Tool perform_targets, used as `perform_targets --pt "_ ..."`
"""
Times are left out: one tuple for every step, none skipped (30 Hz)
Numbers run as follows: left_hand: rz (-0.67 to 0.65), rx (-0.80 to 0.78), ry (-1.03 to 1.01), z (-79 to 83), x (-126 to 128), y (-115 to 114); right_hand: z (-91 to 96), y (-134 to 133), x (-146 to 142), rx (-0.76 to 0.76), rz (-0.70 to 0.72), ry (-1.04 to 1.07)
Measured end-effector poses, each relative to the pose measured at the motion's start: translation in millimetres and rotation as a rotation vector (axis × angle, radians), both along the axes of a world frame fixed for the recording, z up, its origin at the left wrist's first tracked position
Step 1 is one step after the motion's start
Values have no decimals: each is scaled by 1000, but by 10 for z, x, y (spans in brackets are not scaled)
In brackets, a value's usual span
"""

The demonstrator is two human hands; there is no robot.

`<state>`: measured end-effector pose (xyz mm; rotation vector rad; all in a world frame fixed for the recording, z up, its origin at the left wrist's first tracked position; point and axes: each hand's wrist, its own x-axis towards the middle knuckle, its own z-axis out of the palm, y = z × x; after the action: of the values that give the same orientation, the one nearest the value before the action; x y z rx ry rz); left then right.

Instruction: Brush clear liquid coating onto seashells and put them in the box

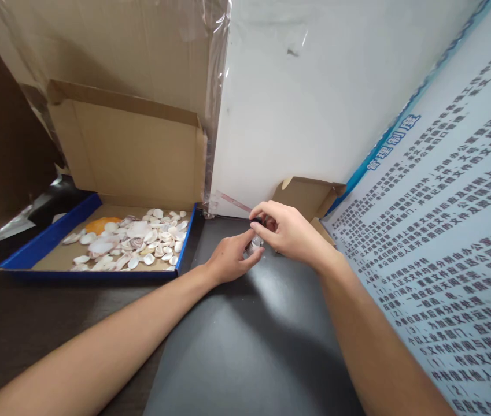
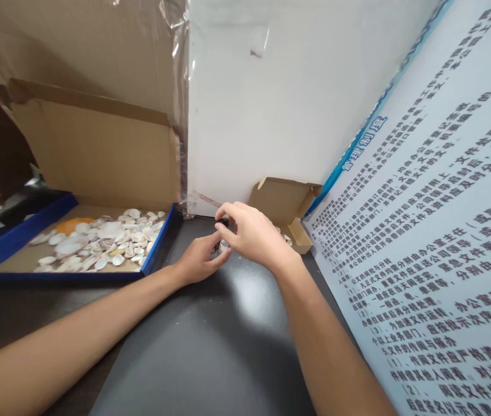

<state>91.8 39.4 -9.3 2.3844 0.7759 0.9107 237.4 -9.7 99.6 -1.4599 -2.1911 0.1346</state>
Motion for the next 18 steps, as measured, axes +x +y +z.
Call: perform_targets --pt "0 0 -1 1 0 -2 -1 -1 -4 7 -6 -1" --pt "-2 0 -1 1 1 -2 -2 1 -6 11 -14 -1" --pt "-4 -2 0 1 2 -2 -3 4 -6 11 -25 -1" --pt "-3 -6 1 0 3 0 -4 8 -4 9 -40 1" --pt "3 -9 4 0 4 1 -6 14 1 7 -58 5" --pt "10 -12 5 1 5 3 -7 21 8 6 -81 10" --pt "17 -14 5 2 7 5 -7 28 17 2 -104 16" --pt "23 -14 2 5 8 6 -7 33 27 -5 -129 20" --pt "27 -12 -1 7 10 6 -5 37 37 -15 -152 23" --pt "30 -8 -4 10 11 6 -3 39 47 -24 -173 25" --pt "32 -6 -6 12 13 6 1 38 57 -32 -192 25" --pt "36 -5 -8 15 13 5 5 36 65 -37 -209 25" --pt "40 -8 -10 18 14 4 10 33 74 -38 -224 26" --pt "46 -14 -13 21 13 2 15 30 83 -38 -237 29" --pt "52 -22 -18 25 12 0 21 26 92 -41 -246 34" --pt "56 -30 -22 28 10 -2 26 22 103 -49 -250 41" --pt "58 -37 -26 30 8 -4 32 19 115 -63 -249 49" --pt "59 -42 -28 30 6 -7 38 15 127 -80 -245 56"
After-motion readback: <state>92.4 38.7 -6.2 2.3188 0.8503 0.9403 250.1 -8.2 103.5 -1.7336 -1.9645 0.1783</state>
